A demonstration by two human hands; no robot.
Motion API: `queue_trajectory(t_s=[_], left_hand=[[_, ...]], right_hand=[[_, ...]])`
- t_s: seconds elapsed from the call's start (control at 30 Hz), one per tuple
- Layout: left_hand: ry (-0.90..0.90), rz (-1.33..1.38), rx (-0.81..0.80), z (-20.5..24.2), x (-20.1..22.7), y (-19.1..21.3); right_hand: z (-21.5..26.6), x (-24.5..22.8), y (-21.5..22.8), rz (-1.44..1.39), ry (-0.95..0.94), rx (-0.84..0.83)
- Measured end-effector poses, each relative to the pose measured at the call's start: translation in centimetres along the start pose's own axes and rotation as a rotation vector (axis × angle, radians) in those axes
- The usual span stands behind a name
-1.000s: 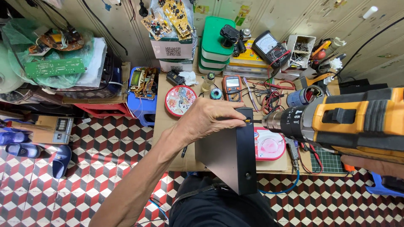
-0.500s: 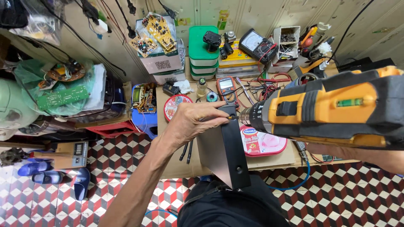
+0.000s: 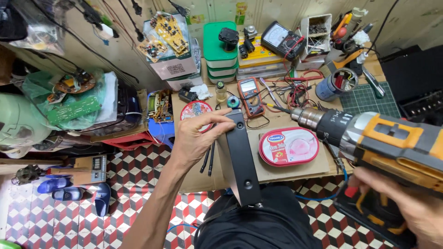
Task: Disassemble and reassemble the casing of an audio receiver or amplifier using a power drill.
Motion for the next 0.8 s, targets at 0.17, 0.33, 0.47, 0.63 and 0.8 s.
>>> queue_trajectory(t_s=[0.17,0.33,0.47,0.63,0.8], left_hand=[[0.121,0.078,0.065,0.0,-0.2,-1.2],[0.236,0.301,0.238,0.8,-1.9,-2.0],[0.201,0.231,0.24,0.6,-1.8,-1.8],[0.333,0.47,0.602,4.2,-8.0,3.2],[0.646,0.116,0.796,14.2,-22.8,6.2]], right_hand=[[2.6,-6.2,-5.0,-0.568,0.298,0.116],[-0.6,-8.1,-11.5,-0.169,0.352,0.374],[-2.9,-7.6,-14.8,-0.21,0.304,0.315],[-4.2,-5.2,-16.2,-0.388,0.391,0.278],[-5.4,-1.6,-15.7,-0.387,0.338,0.228]])
Point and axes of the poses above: each hand's wrist, its own z-axis away from the middle knuckle, its own y-axis out of the back of the hand, x = y × z, the point moved 3 cm from there along -z, towards the middle knuckle, and after that the axes turned 13 degrees about z, right-handed, at the moved point
